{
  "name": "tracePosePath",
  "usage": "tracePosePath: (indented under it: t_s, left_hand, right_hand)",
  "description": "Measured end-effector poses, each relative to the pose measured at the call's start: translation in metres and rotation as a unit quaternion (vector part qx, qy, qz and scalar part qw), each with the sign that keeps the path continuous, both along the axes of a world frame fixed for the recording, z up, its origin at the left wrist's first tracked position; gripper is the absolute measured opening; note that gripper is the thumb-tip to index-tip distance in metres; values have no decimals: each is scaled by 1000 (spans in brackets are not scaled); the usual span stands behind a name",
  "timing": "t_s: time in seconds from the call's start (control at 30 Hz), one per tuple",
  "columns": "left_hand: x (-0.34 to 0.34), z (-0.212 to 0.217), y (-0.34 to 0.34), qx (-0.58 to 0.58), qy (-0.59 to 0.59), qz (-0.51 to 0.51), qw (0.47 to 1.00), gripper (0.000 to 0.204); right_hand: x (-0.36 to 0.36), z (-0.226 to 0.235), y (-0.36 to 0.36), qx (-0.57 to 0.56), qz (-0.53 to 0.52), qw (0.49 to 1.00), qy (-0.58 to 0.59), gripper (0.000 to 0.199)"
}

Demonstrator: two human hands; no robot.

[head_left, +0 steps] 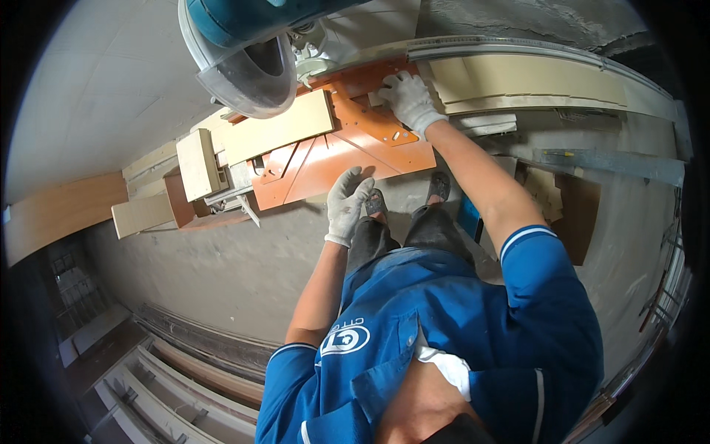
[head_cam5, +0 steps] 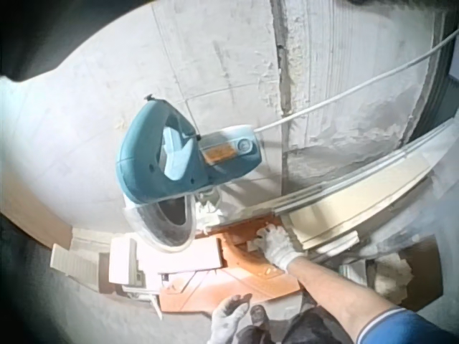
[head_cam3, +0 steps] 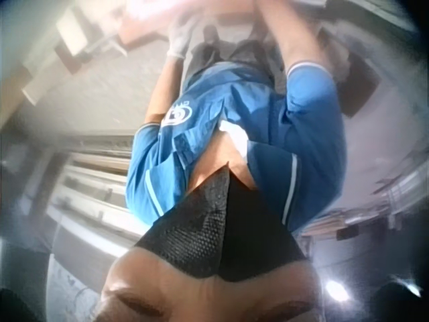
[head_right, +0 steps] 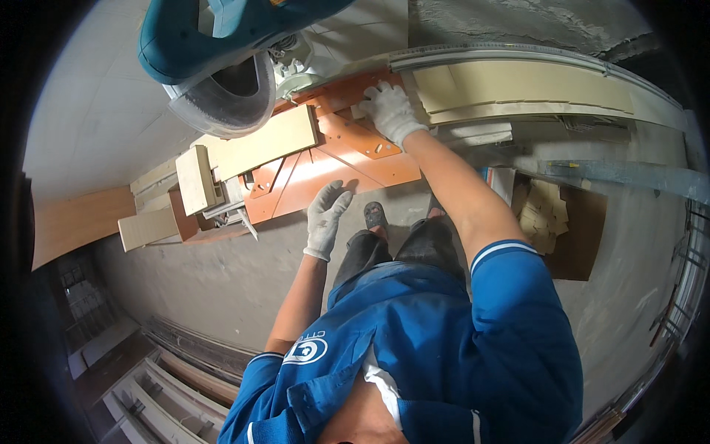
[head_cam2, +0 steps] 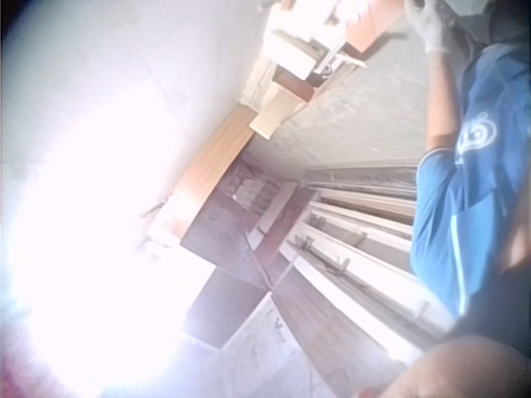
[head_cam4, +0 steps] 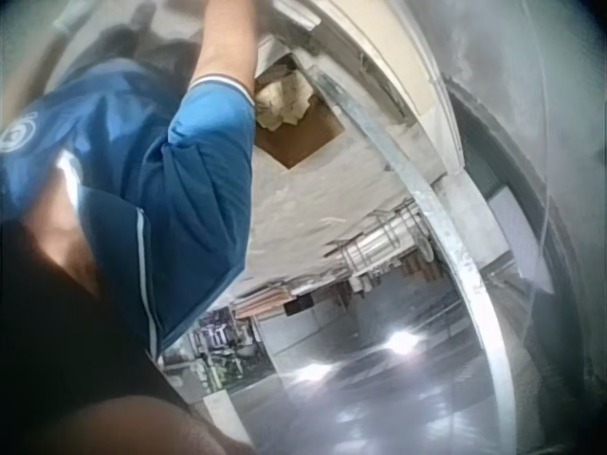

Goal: The person uses a miter saw to cut a light-colored wooden plank into smaller pieces. They position the wood, lower the saw blade to make cuts, and then remove the cut pieces, placing them aside.

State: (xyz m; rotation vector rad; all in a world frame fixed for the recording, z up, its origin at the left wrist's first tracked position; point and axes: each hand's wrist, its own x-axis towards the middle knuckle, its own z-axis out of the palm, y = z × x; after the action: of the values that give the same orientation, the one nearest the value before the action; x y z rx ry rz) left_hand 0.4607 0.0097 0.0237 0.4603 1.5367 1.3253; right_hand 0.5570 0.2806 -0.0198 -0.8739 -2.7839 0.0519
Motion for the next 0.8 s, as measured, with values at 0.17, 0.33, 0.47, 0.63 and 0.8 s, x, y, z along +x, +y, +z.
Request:
tracePosePath:
  t_s: [0.17, 0.33, 0.47, 0.63, 0.8]
  left_hand:
    - [-6, 3, 24, 30, 61, -41, 997, 50]
    - [-19, 7, 54, 39, 121, -70, 989, 56]
    - [11, 23, 104, 65, 62, -113, 990, 62]
    - [107, 18, 229, 90, 98, -95, 986, 73]
    - [200, -21, 351, -7, 387, -95, 917, 80]
  right_hand:
    - [5, 20, -6, -57, -59, 994, -73, 22]
    - [31, 53, -15, -107, -88, 988, 73, 36]
    - [131, 61, -13, -124, -235, 943, 200, 41]
    - [290, 33, 25, -243, -410, 779, 407, 40]
    - [462, 21, 130, -336, -457, 556, 608, 43]
